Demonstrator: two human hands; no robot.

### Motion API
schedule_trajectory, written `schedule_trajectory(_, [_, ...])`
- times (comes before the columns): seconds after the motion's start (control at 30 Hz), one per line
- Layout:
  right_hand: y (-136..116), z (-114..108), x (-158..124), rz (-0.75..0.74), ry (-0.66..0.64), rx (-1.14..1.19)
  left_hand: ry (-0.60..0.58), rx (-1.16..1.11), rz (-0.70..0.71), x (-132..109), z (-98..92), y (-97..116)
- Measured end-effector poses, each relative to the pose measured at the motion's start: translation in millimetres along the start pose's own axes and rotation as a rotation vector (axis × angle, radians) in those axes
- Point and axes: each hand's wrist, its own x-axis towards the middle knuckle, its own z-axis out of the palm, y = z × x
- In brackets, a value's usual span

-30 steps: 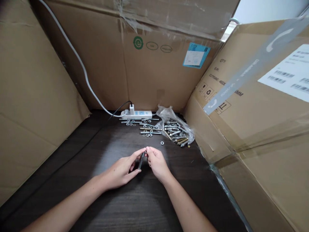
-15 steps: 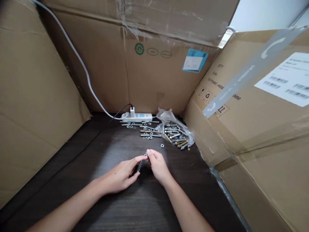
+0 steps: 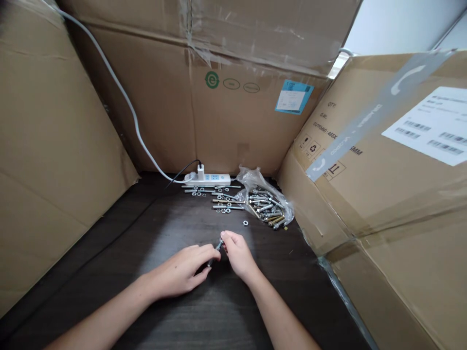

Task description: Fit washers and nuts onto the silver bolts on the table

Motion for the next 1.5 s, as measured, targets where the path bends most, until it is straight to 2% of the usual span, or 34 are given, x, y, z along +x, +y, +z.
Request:
schedule_trajectory(0.33, [1.6,0.6,-3.8,-0.175,0.026,-0.175,0.012,-0.048,-0.044,1.5,-1.6,-1.0])
schedule_trajectory(0.63, [-5.2,3.4,-6.6,-0.26,-0.075,-0.129,0.078,-0.082,-0.099,0.3,3.2,-4.3])
schedule_trajectory(0.83, [-3.5,2.6,-7.0,-0.282,-0.119,-0.115,0.163,-0.07,-0.182,0.3,8.3,-9.7])
schedule_trajectory(1.13, [-3.3,7.4,-8.9,-0.279,-0.15,-0.112,0.164,0.008,-0.176,0.8,4.4,-9.8])
schedule_trajectory(1.23, [-5.2,5.3,-8.2,-0.131,-0.074,0.063,0.157,0.003,-0.176,0.8,0.9,-6.4])
schedule_trajectory(1.37, [-12.4,-2.7,-5.8,0.166,-0.034,0.597,0.082,-0.027,-0.147,0.6,-2.7,-0.9])
schedule_trajectory(1.43, [-16.2,-6.8,-4.8,0.221,-0.005,0.801,0.045,-0.043,-0.13,0.2,-3.4,0.7])
schedule_trajectory(1.5, [-19.2,-9.2,-4.9,0.231,0.021,0.905,0.034,-0.053,-0.125,-0.2,-3.3,1.0])
